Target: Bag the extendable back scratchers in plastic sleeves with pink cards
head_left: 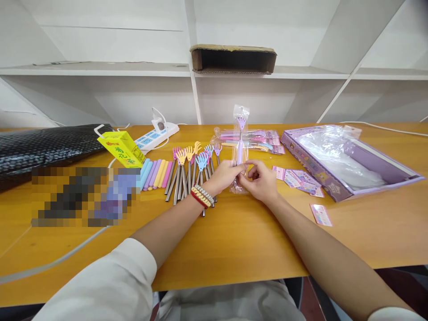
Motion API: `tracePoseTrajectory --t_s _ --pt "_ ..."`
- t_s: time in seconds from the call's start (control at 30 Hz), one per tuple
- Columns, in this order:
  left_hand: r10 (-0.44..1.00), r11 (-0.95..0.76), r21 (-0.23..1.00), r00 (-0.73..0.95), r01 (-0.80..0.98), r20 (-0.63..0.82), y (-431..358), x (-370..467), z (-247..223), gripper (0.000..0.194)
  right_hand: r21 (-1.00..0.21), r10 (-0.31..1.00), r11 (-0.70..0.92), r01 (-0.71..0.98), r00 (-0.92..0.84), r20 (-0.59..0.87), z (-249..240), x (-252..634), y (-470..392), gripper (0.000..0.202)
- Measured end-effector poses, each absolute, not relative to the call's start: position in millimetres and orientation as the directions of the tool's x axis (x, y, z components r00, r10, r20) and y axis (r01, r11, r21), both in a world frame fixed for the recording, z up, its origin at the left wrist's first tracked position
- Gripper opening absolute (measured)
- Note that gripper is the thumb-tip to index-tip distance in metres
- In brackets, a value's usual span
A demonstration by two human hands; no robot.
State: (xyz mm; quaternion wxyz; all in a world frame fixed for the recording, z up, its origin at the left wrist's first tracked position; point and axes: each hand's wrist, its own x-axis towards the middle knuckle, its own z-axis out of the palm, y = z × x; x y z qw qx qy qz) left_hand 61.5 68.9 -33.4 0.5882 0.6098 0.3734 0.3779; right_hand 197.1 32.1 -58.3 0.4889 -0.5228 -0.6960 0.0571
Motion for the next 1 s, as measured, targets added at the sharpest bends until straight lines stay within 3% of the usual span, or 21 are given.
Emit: tracePoseTrajectory --t_s 0.17,0.37,0.63,0.8,1.0 --pt "0.871 0.159 0.987 0.468 0.018 -0.149 61.9 66.0 -36.4 0.027 -0.597 0.757 0.543 0.591 -0.038 0.652 -59.8 202.0 34.8 0.038" --pt "0.83 0.303 0.95 0.51 -0.074 -0.225 57.7 67.1 -40.5 0.024 -0.618 0.782 0.564 0.548 -0.113 0.613 -60.7 204.7 37.0 0.04" --pt "0.802 0.39 0.912 0.534 -0.129 -0.267 57.1 66.3 -38.1 0.034 -0.667 0.821 0.531 0.522 -0.123 0.558 -57.6 207.8 39.5 0.042" --pt "0.803 0.373 0.914 0.549 -0.16 -0.231 57.2 66.6 -38.9 0.029 -0.716 0.853 0.514 0.473 -0.191 0.486 -58.2 210.2 41.7 0.052" --pt "0.771 0.376 0.918 0.593 -0.129 -0.233 62.3 65.6 -45.3 0.034 -0.691 0.834 0.533 0.489 -0.165 0.526 -57.7 210.2 41.3 0.047"
